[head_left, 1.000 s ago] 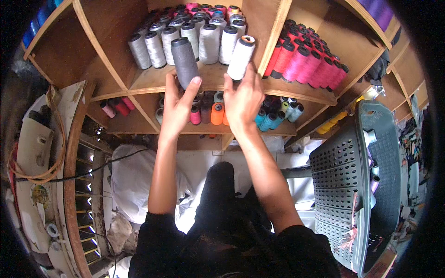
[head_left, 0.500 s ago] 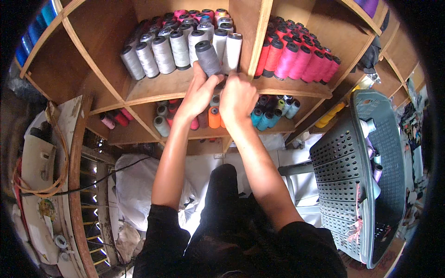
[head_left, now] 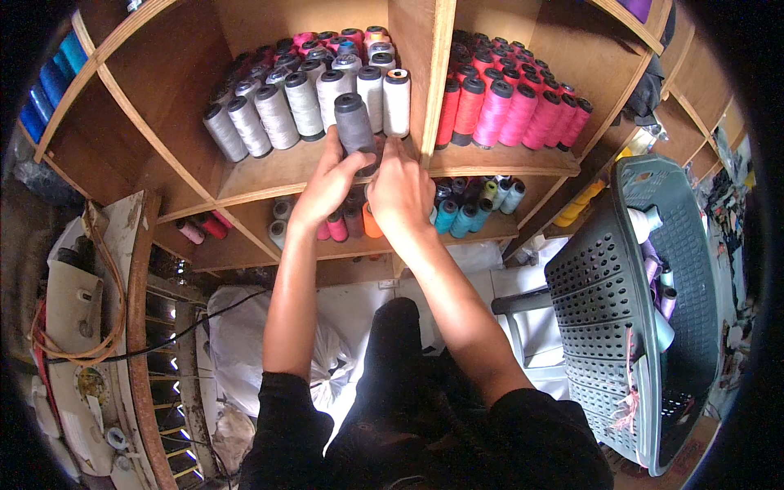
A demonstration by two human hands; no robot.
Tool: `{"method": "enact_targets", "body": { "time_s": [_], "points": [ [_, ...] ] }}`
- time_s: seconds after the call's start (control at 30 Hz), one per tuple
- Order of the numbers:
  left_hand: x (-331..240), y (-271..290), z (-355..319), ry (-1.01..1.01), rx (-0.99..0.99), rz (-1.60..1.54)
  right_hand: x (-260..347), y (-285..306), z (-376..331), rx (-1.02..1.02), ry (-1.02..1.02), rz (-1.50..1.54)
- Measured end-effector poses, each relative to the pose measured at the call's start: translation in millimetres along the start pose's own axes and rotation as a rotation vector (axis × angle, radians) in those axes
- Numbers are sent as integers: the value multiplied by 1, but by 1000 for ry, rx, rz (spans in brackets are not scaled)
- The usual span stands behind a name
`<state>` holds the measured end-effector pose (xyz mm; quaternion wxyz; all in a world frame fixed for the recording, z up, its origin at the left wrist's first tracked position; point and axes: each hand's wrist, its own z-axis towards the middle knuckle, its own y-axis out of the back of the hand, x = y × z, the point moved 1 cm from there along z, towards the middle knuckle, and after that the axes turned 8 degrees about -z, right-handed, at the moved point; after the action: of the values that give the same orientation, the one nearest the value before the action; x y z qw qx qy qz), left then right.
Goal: The person sits on the floor and sorts thread spools from a black plastic basket onto a wooden shelf. They pick up spools one by one, arrange them by color, and place them in rows on the shelf.
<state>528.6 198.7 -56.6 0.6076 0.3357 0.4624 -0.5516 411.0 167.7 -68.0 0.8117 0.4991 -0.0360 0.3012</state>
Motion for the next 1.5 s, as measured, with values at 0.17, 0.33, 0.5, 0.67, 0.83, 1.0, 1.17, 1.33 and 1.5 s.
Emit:
{"method": "enact_targets", "body": {
  "time_s": [0.17,0.33,0.5,0.67,0.83,1.0,1.17,1.33,1.5],
  "points": [
    [2,9,5,40,20,-55,-3,2,8,6,19,77],
    [1,10,-1,-4,35,-53,-3,3,12,18,-18,95],
    [2,9,-19,-72,-21,27,-6,3,9,68,-30,75],
    [12,14,-26,-100,-65,-44,-7,2,14,226,-43,52],
    [7,11,-24,-54,-104,-147,-11,1,15,135,25,27],
    [9,15,-28,-116,-156,-97,-5,20,15,-70,116,511],
    [10,12,-32,-209,-152,154,2,13,26,-17,390,638],
    [-23,23,-34,-374,-102,431,-1,11,23,166,148,1169],
    [-16,67,-28,-478,-411,436,-8,17,31,394,71,1422]
  ]
}}
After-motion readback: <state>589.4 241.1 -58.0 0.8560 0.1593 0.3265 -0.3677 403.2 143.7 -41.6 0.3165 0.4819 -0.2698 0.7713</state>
